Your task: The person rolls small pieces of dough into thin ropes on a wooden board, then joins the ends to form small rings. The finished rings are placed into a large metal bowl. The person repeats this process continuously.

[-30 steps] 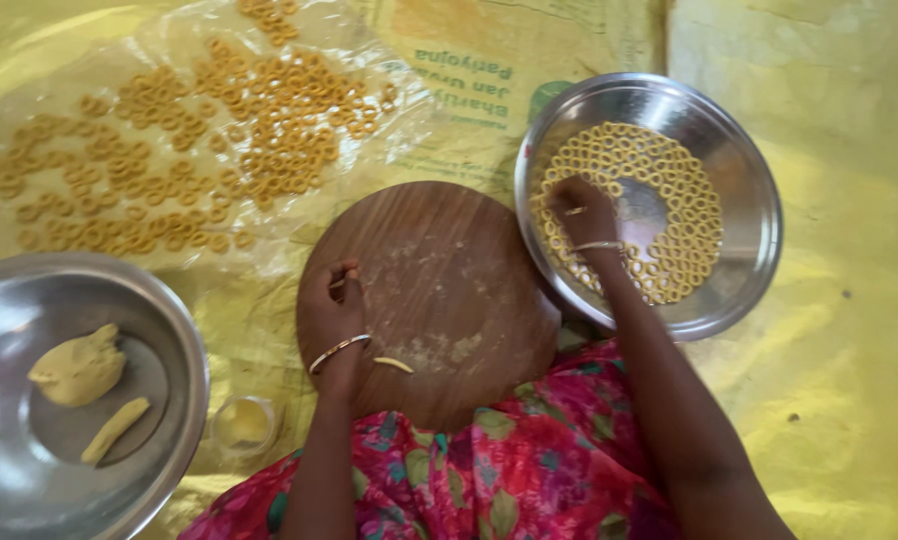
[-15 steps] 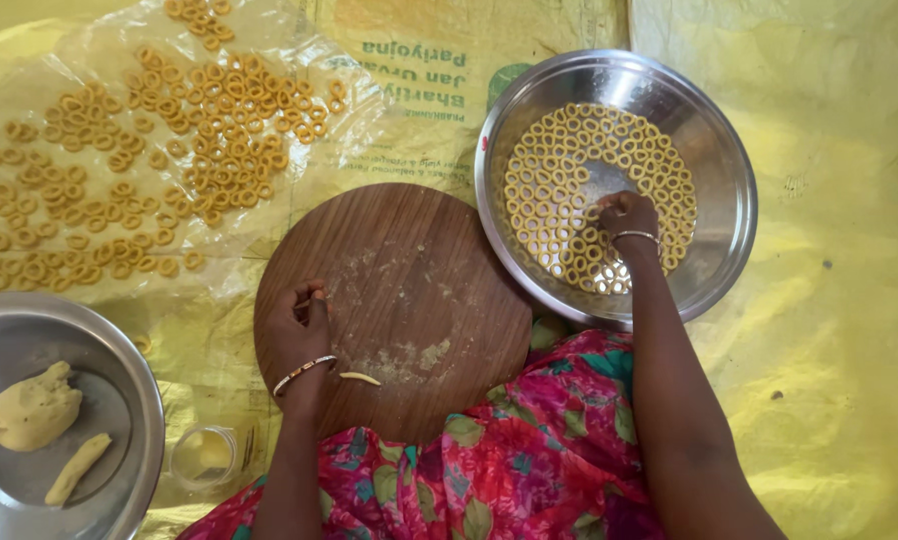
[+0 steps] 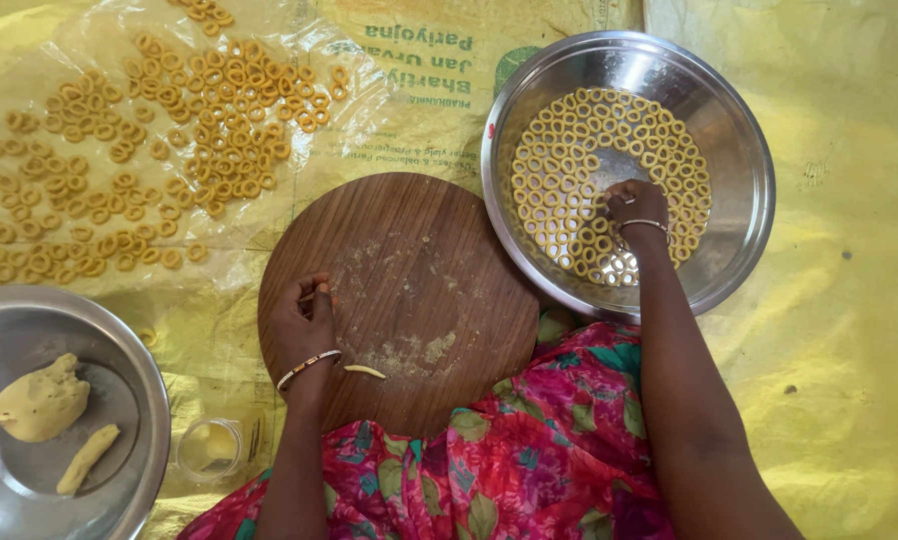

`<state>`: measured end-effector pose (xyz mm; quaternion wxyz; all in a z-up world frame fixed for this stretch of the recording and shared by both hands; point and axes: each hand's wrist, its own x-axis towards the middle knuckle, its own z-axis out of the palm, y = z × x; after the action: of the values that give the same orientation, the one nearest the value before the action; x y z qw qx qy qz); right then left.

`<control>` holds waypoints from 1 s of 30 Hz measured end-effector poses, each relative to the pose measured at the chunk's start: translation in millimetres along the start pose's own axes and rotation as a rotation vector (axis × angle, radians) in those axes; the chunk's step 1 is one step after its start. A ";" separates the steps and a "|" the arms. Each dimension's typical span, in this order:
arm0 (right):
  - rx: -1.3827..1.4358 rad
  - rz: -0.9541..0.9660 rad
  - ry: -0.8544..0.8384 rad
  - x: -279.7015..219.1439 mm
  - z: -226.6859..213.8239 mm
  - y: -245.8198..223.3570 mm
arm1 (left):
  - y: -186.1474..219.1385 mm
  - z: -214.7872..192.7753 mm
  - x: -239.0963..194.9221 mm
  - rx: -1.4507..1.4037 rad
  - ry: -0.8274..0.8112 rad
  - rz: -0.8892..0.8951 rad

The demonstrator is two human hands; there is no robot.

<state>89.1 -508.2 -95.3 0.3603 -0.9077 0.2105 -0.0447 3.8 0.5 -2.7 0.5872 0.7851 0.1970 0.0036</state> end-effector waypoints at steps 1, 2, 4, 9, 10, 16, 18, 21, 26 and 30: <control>-0.029 0.002 0.002 -0.8 -0.5 -2.2 | 1.1 -0.5 -0.5 0.013 0.001 -0.007; -0.058 0.005 0.003 -1.6 -1.1 -5.0 | 1.7 -0.9 -1.4 0.026 0.001 -0.014; -0.074 0.051 -0.009 -4.4 -2.8 -11.6 | 2.1 -1.2 -1.7 0.030 0.001 -0.028; -0.115 0.011 0.039 -12.4 -9.1 -25.0 | -1.7 -0.2 1.2 0.000 -0.005 -0.020; -0.112 0.029 0.043 -12.5 -9.8 -26.1 | -2.6 -0.1 1.6 0.002 -0.007 -0.016; -0.111 0.090 0.041 -6.6 0.3 -7.8 | -8.1 -2.5 3.8 0.017 0.013 0.005; -0.224 -0.047 0.119 -0.5 5.3 6.9 | -11.4 -6.2 6.6 0.019 0.027 0.015; -0.432 -0.013 0.077 13.6 10.7 22.1 | -18.0 -15.9 13.4 0.045 0.111 0.207; -0.226 -0.250 0.225 -5.6 8.5 11.4 | -27.6 -41.9 11.2 0.723 0.128 0.239; -0.257 -0.533 0.268 -40.1 6.7 -35.2 | -33.3 -47.7 5.9 0.837 0.060 0.184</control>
<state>66.5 -464.4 -73.7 0.1876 -0.9549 0.0147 -0.2297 -12.1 54.0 -20.0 0.2091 0.9695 0.1276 -0.0015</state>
